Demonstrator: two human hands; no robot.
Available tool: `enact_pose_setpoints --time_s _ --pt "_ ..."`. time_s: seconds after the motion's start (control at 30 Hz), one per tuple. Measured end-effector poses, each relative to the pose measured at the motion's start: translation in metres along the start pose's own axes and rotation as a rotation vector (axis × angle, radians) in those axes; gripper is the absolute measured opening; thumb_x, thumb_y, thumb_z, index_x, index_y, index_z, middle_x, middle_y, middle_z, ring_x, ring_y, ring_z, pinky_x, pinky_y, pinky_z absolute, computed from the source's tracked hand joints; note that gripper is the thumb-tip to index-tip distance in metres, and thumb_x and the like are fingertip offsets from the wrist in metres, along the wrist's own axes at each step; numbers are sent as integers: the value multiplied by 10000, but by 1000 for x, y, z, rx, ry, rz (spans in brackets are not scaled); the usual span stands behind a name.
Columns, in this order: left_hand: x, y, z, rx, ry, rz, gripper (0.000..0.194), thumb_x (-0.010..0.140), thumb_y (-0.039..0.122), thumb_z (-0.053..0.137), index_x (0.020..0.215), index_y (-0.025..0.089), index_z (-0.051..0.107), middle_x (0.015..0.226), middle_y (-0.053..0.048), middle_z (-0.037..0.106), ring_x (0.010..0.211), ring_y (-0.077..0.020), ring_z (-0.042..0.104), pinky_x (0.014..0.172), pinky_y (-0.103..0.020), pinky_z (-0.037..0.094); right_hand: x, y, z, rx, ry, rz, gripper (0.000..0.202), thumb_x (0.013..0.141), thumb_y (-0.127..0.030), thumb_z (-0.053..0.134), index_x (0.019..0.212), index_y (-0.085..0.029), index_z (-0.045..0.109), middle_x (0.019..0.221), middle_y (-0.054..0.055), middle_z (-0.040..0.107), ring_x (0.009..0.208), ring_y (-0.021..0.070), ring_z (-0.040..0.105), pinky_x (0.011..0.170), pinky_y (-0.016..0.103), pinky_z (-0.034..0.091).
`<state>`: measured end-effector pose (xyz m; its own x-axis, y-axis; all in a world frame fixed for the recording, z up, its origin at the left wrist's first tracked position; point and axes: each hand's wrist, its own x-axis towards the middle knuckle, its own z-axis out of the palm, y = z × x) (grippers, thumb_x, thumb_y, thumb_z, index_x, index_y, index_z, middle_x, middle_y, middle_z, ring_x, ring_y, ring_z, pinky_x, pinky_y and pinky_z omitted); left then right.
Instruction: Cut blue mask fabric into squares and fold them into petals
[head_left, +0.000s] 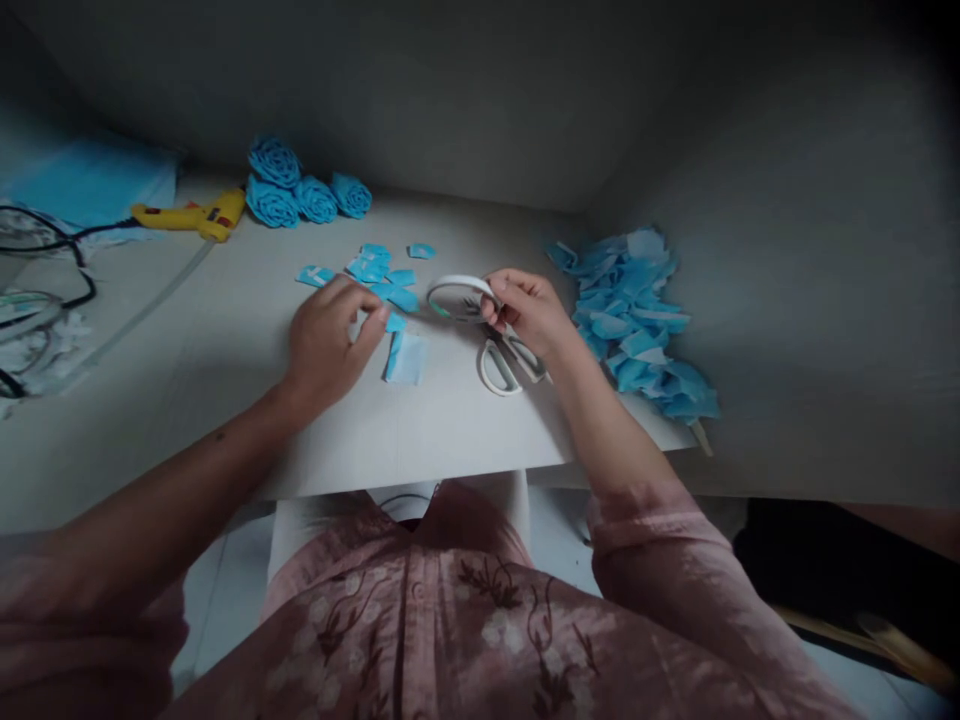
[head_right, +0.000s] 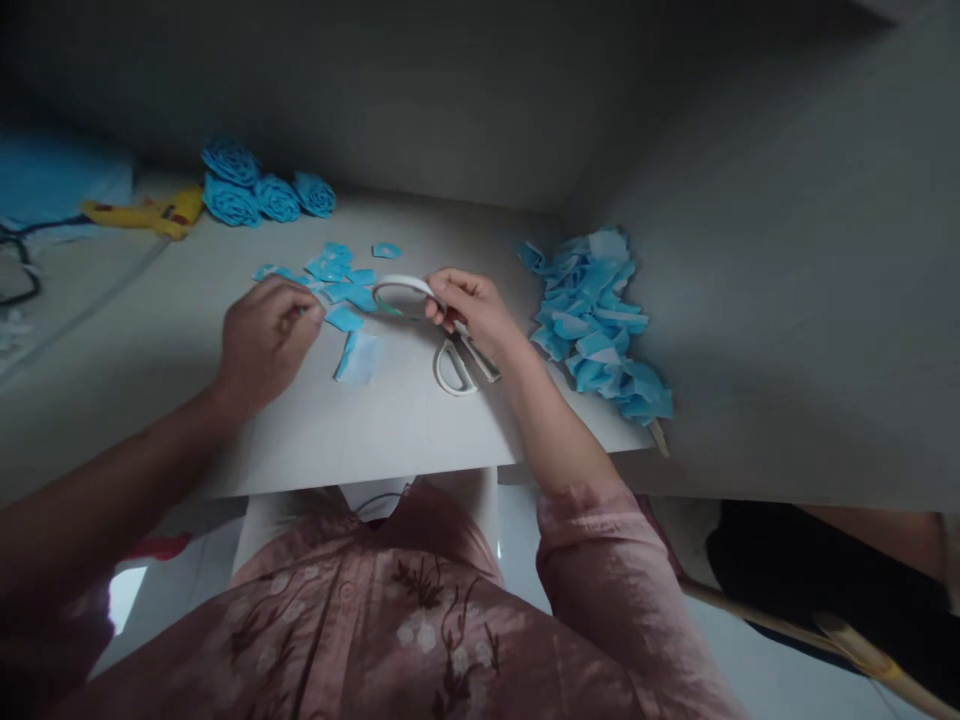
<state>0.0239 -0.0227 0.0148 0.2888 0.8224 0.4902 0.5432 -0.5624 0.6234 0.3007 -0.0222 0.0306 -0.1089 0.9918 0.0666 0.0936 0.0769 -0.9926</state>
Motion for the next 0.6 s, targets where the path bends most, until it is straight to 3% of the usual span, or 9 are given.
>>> enact_pose_setpoints --time_s 0.07,0.1,0.2,0.27,0.33,0.5,0.6 --pt "2 6 -5 -160 100 23 154 952 335 619 969 217 716 1134 -90 712 949 -224 638 782 -348 474 -6 -2 7 -31 -83 -6 554 743 -749 809 793 -213 678 667 -15 644 584 103 550 514 219 389" --pt "2 9 -7 -252 85 10 174 932 325 638 1027 215 733 1200 -98 711 969 -222 650 756 -332 482 -10 -4 12 -56 -116 -10 538 764 -735 804 819 -210 702 665 -12 652 585 103 547 519 220 384" --pt "2 14 -7 -484 -153 -152 277 891 354 654 1080 192 774 1132 -100 759 795 -176 657 635 -285 477 -19 -14 30 -135 -166 -45 515 818 -717 775 906 -211 726 679 -7 669 608 110 553 547 228 392" --pt "0 15 -4 -567 -316 -250 272 873 382 670 999 175 794 941 -76 777 618 -132 593 573 -269 456 -23 -22 42 -177 -163 -90 529 823 -737 759 898 -217 701 705 -6 665 644 123 581 582 238 425" --pt "-2 13 0 -628 -391 -279 229 852 379 701 886 172 793 799 -53 754 560 -120 568 559 -265 454 -26 -29 49 -242 -132 -149 527 861 -745 712 882 -219 682 763 5 673 688 137 608 631 253 463" --pt "0 6 1 -834 -266 -302 169 811 336 745 755 177 749 689 -39 692 650 -147 621 650 -280 502 -41 -40 32 -638 117 -299 411 1072 -537 485 1054 -210 734 1068 69 765 911 191 686 789 288 502" --pt "4 3 -1 -942 -198 -314 211 834 329 699 681 183 699 606 -30 617 648 -157 625 657 -288 498 -57 -37 10 -1055 144 -150 292 1062 -371 540 1150 -185 746 1076 107 801 957 250 736 804 315 480"
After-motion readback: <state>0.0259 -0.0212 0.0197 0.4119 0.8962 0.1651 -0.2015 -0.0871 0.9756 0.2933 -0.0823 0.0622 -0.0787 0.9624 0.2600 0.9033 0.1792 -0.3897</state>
